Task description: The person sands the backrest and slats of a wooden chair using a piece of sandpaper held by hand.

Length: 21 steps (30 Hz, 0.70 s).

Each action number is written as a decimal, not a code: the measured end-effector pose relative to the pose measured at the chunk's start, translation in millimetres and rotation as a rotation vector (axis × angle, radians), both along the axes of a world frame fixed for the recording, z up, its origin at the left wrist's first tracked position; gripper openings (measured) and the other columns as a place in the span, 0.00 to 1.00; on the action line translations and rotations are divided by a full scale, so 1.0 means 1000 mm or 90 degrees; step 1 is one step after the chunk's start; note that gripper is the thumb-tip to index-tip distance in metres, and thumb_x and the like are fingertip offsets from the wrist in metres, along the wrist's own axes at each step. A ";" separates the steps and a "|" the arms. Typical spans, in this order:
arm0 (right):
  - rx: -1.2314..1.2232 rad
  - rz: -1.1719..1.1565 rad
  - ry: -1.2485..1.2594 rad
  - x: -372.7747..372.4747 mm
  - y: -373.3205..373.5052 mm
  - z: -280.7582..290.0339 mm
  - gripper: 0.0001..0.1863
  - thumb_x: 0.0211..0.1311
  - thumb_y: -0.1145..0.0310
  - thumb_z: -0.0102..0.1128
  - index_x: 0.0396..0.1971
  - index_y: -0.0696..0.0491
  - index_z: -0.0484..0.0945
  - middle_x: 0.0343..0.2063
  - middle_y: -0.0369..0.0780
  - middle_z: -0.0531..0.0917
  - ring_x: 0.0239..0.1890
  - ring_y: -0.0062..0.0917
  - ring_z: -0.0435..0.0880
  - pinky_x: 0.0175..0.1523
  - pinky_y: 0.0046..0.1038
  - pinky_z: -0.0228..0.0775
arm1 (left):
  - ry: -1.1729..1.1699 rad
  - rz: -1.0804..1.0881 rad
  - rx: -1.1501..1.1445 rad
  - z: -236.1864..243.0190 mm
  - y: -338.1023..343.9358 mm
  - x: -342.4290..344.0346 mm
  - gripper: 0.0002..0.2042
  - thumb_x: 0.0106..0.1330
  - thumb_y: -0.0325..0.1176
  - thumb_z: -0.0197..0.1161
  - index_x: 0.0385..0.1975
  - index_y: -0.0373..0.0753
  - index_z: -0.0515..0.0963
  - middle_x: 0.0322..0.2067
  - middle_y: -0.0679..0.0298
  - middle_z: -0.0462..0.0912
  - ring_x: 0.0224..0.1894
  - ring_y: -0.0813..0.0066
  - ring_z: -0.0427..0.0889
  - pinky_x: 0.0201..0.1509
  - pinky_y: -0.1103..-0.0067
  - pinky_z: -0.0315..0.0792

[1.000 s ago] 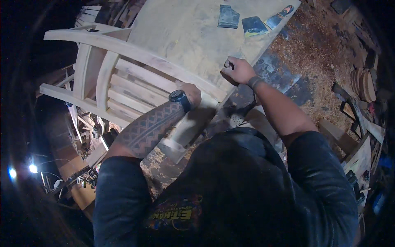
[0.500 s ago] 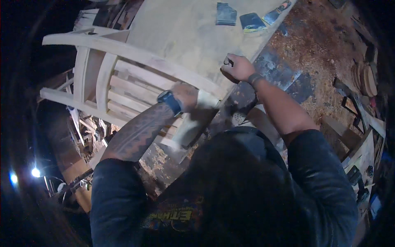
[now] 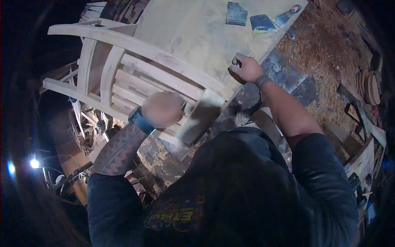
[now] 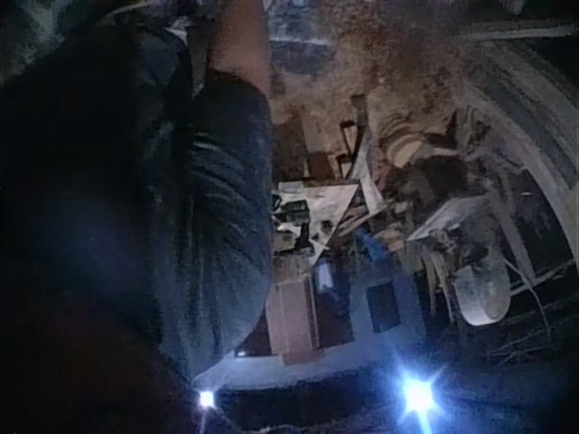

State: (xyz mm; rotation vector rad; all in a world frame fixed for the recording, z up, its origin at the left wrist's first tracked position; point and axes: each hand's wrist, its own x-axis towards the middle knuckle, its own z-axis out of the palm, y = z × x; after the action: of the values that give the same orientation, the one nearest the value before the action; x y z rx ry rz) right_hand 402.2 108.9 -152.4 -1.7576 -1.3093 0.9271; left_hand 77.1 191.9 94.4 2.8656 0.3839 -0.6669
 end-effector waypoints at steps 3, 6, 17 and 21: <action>-0.009 0.017 -0.006 0.000 0.000 0.002 0.21 0.63 0.50 0.72 0.39 0.55 0.84 0.37 0.52 0.89 0.42 0.53 0.89 0.50 0.47 0.81 | 0.117 0.075 0.020 -0.025 -0.012 -0.014 0.29 0.66 0.44 0.71 0.66 0.43 0.81 0.60 0.52 0.86 0.66 0.47 0.82 0.73 0.47 0.71; -0.012 0.013 -0.007 0.002 0.001 0.003 0.21 0.63 0.50 0.73 0.40 0.55 0.84 0.37 0.52 0.90 0.42 0.52 0.90 0.49 0.46 0.81 | 0.222 0.072 0.002 -0.069 -0.018 -0.011 0.22 0.62 0.41 0.69 0.56 0.44 0.83 0.58 0.55 0.88 0.64 0.49 0.85 0.69 0.45 0.72; -0.031 0.009 -0.025 0.000 0.002 -0.005 0.23 0.63 0.49 0.73 0.42 0.56 0.84 0.38 0.53 0.89 0.43 0.52 0.90 0.51 0.46 0.81 | 0.215 -0.067 0.010 -0.103 -0.017 -0.001 0.07 0.58 0.41 0.70 0.27 0.47 0.90 0.32 0.58 0.92 0.37 0.50 0.91 0.40 0.57 0.82; -0.037 0.005 0.007 0.003 0.003 -0.006 0.23 0.64 0.49 0.73 0.42 0.56 0.84 0.39 0.53 0.90 0.44 0.52 0.90 0.51 0.46 0.81 | 0.309 -0.036 0.039 -0.088 -0.029 0.020 0.10 0.62 0.43 0.69 0.32 0.47 0.92 0.35 0.58 0.93 0.41 0.51 0.93 0.44 0.58 0.84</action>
State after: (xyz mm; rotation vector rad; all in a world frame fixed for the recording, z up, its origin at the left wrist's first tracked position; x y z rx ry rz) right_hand 404.8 112.3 -158.8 -1.7902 -1.2957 0.9867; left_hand 97.5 163.3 6.1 2.7507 0.3920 -1.3880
